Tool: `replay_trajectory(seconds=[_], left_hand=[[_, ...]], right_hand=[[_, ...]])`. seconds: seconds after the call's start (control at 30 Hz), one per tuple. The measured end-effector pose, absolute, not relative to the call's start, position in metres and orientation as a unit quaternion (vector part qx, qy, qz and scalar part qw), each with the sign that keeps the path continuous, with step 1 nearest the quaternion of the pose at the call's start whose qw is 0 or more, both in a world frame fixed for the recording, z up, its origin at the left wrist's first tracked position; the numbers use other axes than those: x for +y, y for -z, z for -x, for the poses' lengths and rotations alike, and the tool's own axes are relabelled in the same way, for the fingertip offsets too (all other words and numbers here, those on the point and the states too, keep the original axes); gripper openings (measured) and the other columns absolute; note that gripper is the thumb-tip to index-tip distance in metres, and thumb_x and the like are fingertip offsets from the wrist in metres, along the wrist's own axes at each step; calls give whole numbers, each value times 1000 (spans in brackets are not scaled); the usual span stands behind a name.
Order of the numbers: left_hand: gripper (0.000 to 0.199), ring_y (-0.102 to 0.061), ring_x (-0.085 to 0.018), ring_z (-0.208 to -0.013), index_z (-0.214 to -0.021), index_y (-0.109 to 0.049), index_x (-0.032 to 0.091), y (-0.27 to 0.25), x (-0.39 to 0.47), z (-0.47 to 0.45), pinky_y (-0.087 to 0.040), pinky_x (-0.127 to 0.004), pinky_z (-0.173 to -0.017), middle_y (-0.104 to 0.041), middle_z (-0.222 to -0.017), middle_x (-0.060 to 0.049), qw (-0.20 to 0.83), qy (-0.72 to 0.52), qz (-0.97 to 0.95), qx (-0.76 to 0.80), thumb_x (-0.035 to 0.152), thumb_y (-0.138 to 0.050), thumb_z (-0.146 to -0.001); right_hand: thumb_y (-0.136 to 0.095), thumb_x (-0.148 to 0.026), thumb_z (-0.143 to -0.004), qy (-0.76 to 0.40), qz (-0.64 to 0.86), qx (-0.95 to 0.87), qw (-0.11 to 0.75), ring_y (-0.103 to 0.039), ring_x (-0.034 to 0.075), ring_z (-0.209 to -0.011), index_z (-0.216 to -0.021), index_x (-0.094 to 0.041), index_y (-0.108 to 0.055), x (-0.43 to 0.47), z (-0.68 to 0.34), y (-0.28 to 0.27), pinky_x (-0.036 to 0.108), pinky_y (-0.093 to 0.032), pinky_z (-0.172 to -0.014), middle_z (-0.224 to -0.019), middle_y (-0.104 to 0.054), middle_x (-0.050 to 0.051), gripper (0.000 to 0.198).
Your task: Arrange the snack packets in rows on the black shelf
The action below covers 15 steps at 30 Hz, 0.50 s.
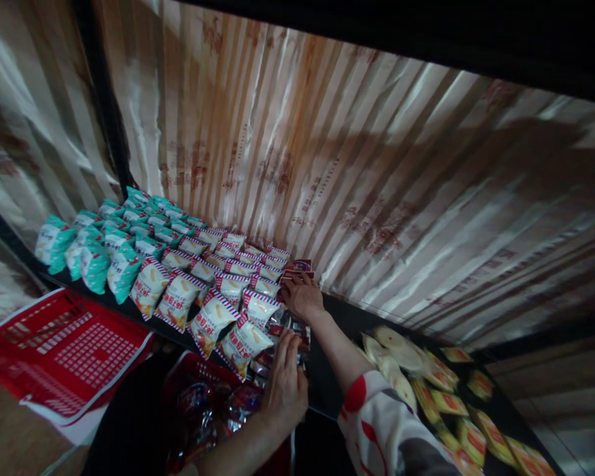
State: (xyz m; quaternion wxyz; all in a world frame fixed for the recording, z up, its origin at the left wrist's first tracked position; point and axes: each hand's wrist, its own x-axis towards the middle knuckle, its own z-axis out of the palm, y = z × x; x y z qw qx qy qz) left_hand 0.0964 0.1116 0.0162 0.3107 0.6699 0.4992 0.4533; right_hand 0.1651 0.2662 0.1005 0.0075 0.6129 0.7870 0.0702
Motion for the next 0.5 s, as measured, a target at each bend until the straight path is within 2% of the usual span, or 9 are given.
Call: replay_trajectory(seconds=[0.13,0.27,0.5], left_hand=[[58,-25,-21,-137,-135,-34,9,-16,114,-98,-29,-45,-113,-33,-144,-13,306,-461,-671,493,4,-34,-77],[59,-25,-21,-137,-135,-33,11,-16,118,-99,-29,-47,-113,-34,-144,-13,307,-468,-667,492,3,-34,-76],[59,-14,-24,-140,-136,-34,11,-18,120,-97,-27,-50,-113,-23,-150,-12,285,-440,-695,492,5,-35,-78]], right_hand=[[-43,-31,-83,-73,-608,790,20,-29,31,-130,-118,-18,-59,273,-165,-98,45,-23,-101,-131,-53,9,40],[-44,-31,-81,-68,-611,788,38,-31,33,-128,-111,-16,-63,281,-163,-97,44,-24,-100,-130,-54,10,38],[-45,-26,-82,-43,-607,793,26,-30,30,-129,-115,-17,-61,287,-162,-99,44,-26,-101,-131,-53,10,38]])
